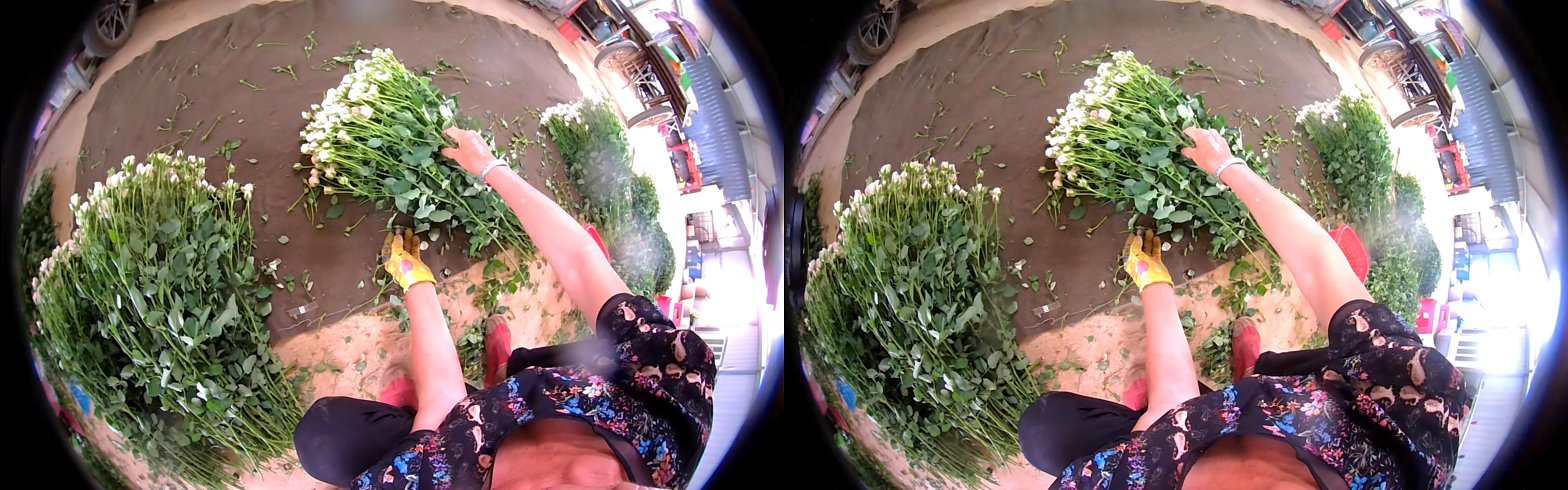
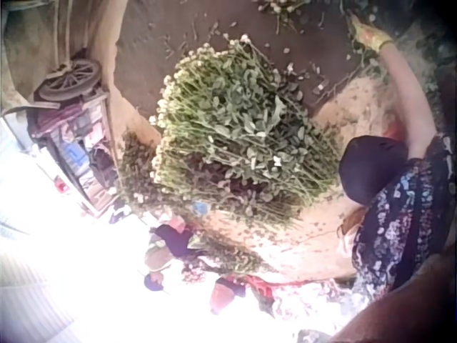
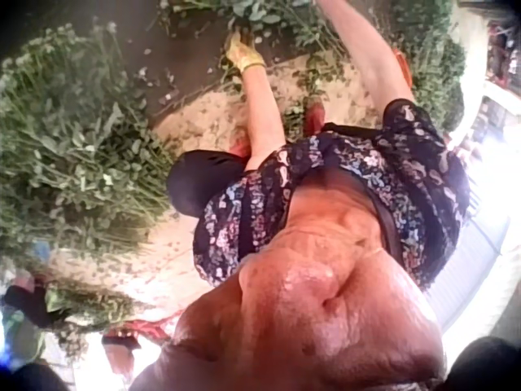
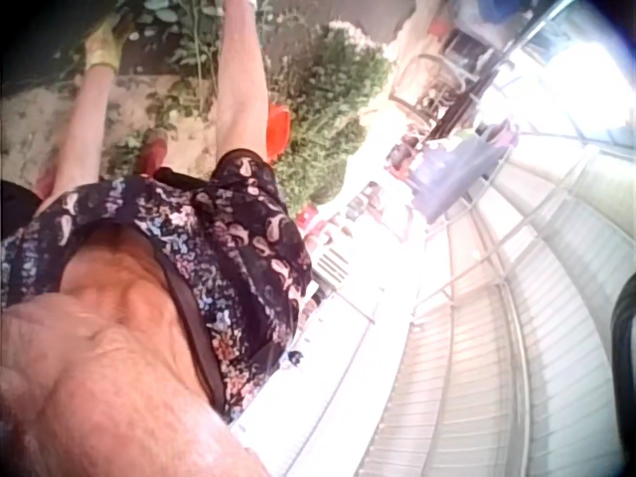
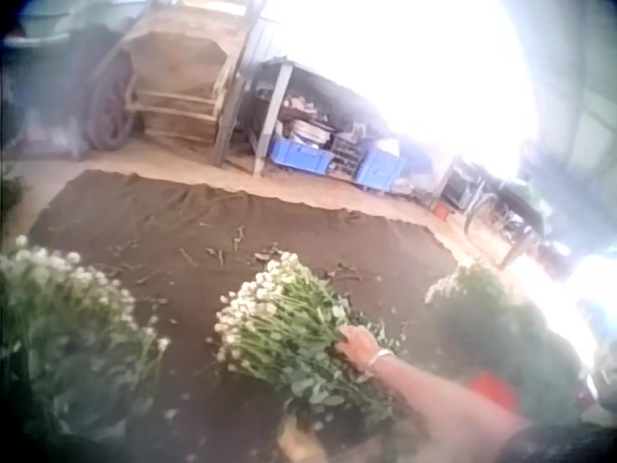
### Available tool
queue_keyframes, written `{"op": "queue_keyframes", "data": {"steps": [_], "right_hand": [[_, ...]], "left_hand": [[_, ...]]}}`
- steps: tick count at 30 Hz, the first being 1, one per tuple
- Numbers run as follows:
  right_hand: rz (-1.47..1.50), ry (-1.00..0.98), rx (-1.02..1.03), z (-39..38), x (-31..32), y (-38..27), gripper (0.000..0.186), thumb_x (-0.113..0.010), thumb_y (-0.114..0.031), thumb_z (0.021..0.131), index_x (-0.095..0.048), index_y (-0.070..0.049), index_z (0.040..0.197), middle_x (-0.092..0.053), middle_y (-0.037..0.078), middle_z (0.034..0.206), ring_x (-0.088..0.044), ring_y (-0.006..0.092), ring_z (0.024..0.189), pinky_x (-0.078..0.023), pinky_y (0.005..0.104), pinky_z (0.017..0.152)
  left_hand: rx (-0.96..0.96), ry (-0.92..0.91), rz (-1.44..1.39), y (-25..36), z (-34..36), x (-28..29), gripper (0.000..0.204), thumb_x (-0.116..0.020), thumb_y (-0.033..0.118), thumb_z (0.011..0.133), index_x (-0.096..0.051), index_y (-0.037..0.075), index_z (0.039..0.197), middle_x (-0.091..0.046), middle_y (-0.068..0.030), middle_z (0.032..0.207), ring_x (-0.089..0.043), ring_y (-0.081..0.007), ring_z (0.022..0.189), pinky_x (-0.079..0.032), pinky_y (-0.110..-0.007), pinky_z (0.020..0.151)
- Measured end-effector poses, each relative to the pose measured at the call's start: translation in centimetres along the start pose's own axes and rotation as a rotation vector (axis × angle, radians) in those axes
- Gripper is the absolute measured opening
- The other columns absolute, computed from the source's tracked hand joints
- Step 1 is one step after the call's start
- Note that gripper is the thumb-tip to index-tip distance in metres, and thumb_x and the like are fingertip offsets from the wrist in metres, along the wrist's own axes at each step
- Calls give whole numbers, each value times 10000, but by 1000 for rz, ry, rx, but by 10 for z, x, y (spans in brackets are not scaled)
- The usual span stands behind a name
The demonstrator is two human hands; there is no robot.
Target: The person gathers stems of white flowers into a bundle, removes excess leaves by hand, and secures the bunch with a rubber band.
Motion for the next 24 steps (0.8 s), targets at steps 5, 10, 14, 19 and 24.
{"op": "queue_keyframes", "data": {"steps": [5,10,14,19,24], "right_hand": [[163,-44,9,5,8,-10,391,-673,-250,759,-600,-79,1103,-648,161,955,-608,339,897,-471,404,819],[177,-22,52,5,1,-9,475,-675,-188,739,-568,-68,1187,-642,187,1001,-602,328,958,-466,376,852],[487,-111,-107,7,37,11,494,-662,-113,768,-546,-64,1245,-647,98,862,-604,154,692,-524,316,710],[749,-266,-108,-14,144,1,331,-612,-19,820,-590,-17,1150,-591,19,747,-550,82,602,-488,235,546],[1124,-541,-123,-60,172,-19,318,-629,-28,825,-614,-87,1137,-635,0,855,-585,66,662,-508,222,607]], "left_hand": [[13,-11,-9,3,-4,0,297,-563,75,847,-516,21,1136,-591,-102,1058,-623,-224,879,-541,-327,749],[32,-12,-42,5,-10,1,304,-579,72,838,-503,24,1129,-594,-114,1057,-622,-228,886,-536,-333,754],[6,-41,-37,8,-14,-2,272,-590,67,833,-519,22,1092,-610,-107,1020,-632,-226,855,-548,-328,737],[40,-91,-83,10,-16,-12,332,-619,55,840,-517,17,1154,-621,-99,1028,-646,-208,839,-557,-308,715],[98,-393,36,7,-35,-35,427,-628,76,855,-450,21,1240,-593,-123,1112,-632,-224,928,-552,-313,739]]}}
Point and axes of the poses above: each hand's wrist, its own z-axis towards the middle knuckle, its own x-axis out of the back of the hand, y = z × x, the point moved 2 cm from there along z, towards the middle knuckle
